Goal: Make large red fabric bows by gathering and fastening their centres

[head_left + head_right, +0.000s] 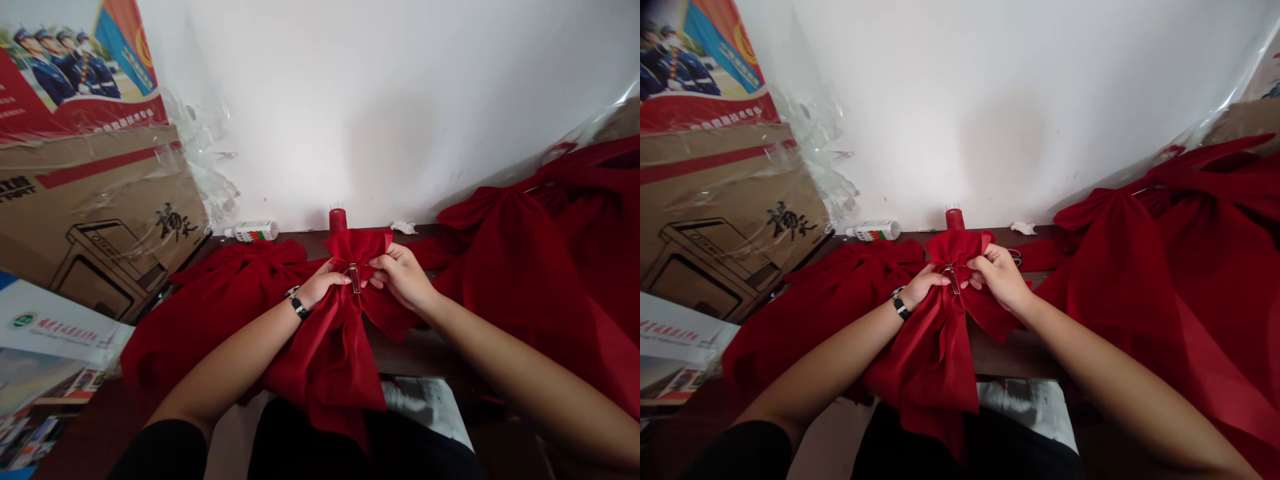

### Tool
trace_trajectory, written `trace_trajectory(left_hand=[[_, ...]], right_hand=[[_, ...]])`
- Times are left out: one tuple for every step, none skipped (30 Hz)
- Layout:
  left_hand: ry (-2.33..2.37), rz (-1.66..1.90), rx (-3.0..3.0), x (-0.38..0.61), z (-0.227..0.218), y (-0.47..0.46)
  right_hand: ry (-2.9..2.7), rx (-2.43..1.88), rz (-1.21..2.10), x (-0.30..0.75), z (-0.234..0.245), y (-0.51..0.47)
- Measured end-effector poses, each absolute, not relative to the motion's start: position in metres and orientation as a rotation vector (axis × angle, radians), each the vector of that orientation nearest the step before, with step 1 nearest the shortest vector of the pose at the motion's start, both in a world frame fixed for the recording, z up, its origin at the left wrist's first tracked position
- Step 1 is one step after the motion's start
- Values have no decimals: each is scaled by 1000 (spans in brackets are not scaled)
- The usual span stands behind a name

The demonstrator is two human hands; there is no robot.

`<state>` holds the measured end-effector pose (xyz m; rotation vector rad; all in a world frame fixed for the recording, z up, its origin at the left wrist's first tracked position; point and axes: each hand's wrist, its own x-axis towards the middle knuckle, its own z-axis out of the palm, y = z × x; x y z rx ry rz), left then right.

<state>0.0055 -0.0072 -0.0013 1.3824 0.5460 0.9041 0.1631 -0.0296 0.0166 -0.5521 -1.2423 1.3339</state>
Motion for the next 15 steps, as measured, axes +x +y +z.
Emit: trace_trajectory(left_hand=[[541, 902, 1361, 5, -1, -7], [532, 896, 1332, 5, -1, -7], [520, 884, 1302, 5, -1, -7], [507, 875, 1275, 5, -1, -7], [491, 869, 1256, 5, -1, -7], [476, 867, 1244, 5, -1, -7], [462, 867, 1238, 5, -2, -7], [451, 869, 1235, 5, -2, -6], [443, 871, 1233, 5, -2, -6], [440, 869, 1228, 6, -2, -6], [440, 860, 1221, 6, -2, -6], [442, 851, 1209, 6, -2, -5], [445, 844, 1196, 6, -2, -6], [447, 837, 1182, 6, -2, -6], [451, 833, 1170, 6, -2, -6]], right_hand=[[-1230, -550, 1336, 163, 16, -30], [-1219, -548, 1339, 163, 16, -30], [-1211, -544, 1342, 163, 16, -30], [-1203, -539, 1343, 163, 15, -29], [-1197, -534, 1342, 164, 15, -29], [-1196, -531, 1338, 164, 14, -29], [-1201, -529, 1333, 164, 13, -29], [-1209, -530, 1327, 165, 13, -28], [-1217, -531, 1320, 165, 12, -28], [-1226, -531, 1314, 165, 11, -28], [-1233, -530, 1311, 166, 10, -27], [-1238, -528, 1308, 166, 10, -27], [-1247, -527, 1303, 167, 9, -27], [-1268, -528, 1296, 167, 9, -27], [-1306, -533, 1281, 168, 10, -27]])
